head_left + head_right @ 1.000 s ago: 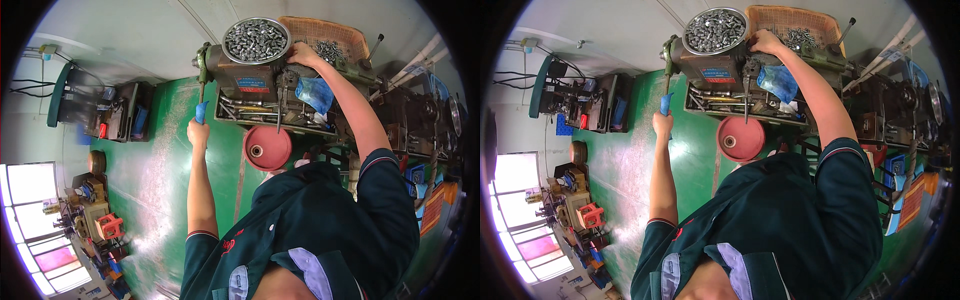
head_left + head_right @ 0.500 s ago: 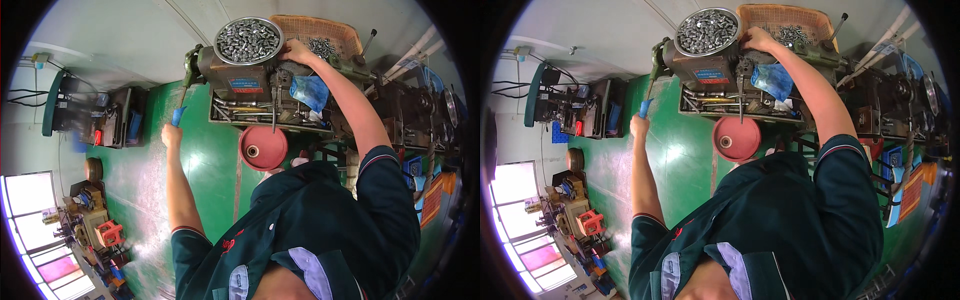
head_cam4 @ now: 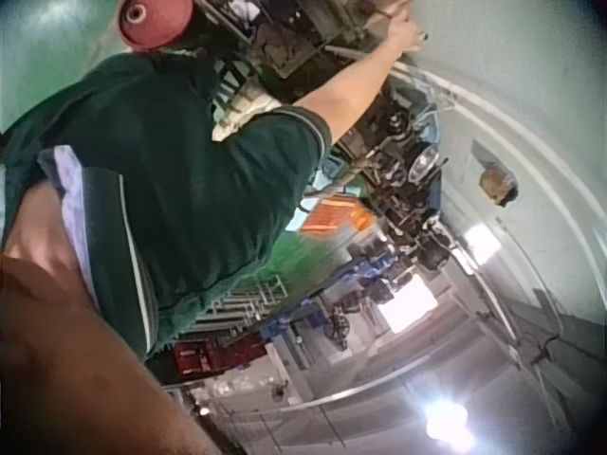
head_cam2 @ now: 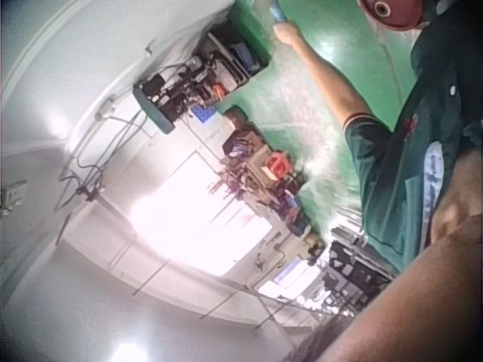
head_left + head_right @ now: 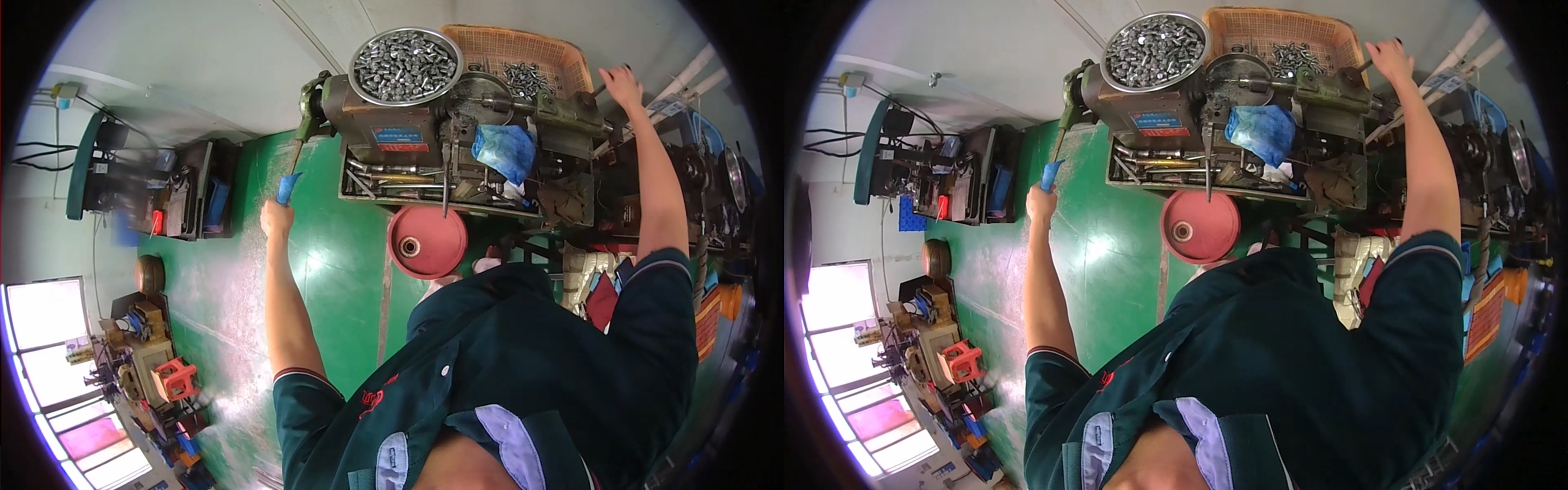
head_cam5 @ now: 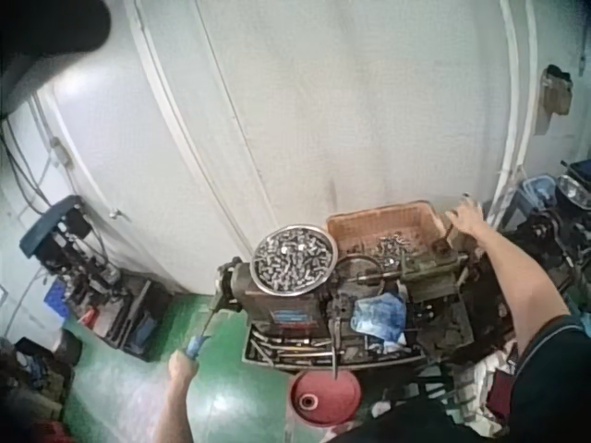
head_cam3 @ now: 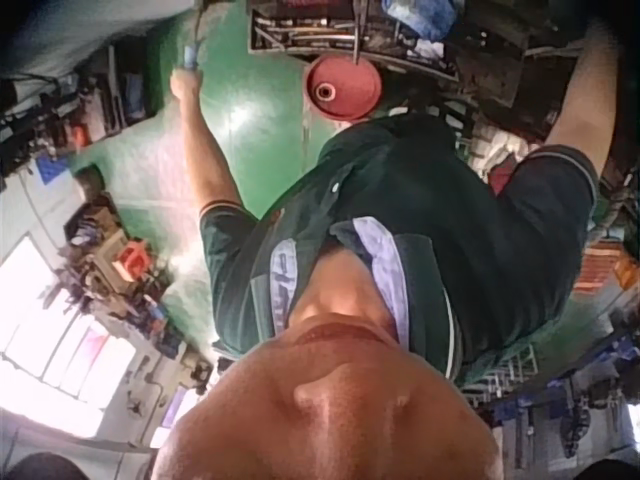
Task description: The person repeatedly loads metal bolts from a dish into a lathe machine, operates the levers by hand to process each piece, and then steps away to walk across the workshop.
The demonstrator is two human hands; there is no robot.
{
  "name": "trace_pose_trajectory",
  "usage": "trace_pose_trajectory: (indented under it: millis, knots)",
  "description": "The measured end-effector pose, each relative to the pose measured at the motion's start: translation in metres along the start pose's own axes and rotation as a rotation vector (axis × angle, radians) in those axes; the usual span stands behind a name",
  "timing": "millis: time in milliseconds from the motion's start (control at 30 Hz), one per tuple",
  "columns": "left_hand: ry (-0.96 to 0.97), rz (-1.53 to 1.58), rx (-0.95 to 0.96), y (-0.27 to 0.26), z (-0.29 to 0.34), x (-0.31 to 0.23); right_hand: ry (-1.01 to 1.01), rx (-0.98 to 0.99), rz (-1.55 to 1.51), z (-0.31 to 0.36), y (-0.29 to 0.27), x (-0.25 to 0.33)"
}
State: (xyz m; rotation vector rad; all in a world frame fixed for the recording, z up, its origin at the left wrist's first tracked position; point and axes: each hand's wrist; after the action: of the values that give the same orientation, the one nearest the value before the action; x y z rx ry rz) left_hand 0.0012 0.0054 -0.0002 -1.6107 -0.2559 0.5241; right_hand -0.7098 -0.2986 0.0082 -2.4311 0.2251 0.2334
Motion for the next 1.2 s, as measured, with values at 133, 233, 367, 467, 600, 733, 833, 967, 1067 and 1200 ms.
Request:
trace_pose_trajectory:
  millis: [133,233,367,467,600,733,833,967,1067,1200]
  knots:
    - [-0.001,-0.001,-0.001,-0.001,0.001,-0.002,0.275,0.469,-0.06,0.048,-0.099,-0.02]
    - [0.024,0.025,-0.01,0.0,-0.001,-0.005,0.256,0.489,0.028,0.067,-0.157,-0.027]
    - [0.044,0.021,-0.029,0.002,-0.001,-0.004,0.345,0.624,-0.021,0.073,-0.184,-0.02]
    - [0.062,0.036,-0.038,0.004,-0.003,-0.003,0.32,0.654,-0.021,0.072,-0.197,-0.016]
    - [0.059,0.03,-0.038,0.001,0.0,-0.002,0.354,0.638,-0.021,0.075,-0.201,-0.007]
    - [0.055,0.035,-0.042,0.001,0.0,-0.002,0.382,0.65,-0.017,0.077,-0.2,-0.005]
    - [0.048,0.033,-0.019,0.003,-0.002,-0.002,0.408,0.657,-0.004,0.076,-0.205,-0.004]
    - [0.038,0.028,-0.015,0.001,0.0,0.001,0.429,0.692,0.011,0.078,-0.201,0.003]
    - [0.021,0.039,-0.002,0.002,-0.002,-0.004,0.45,0.699,0.038,0.078,-0.204,-0.001]
    - [0.023,0.034,-0.001,0.001,-0.001,-0.005,0.471,0.713,0.043,0.078,-0.203,0.0]
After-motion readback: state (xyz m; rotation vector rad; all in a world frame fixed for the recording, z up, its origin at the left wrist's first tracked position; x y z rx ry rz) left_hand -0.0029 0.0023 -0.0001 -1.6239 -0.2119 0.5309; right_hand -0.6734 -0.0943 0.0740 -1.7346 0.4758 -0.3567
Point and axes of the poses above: each hand's wrist, its own z-axis away from the middle knuckle, its own y-axis out of the palm, x = y × z, and after that the axes turned 8 degrees about y, right-handed
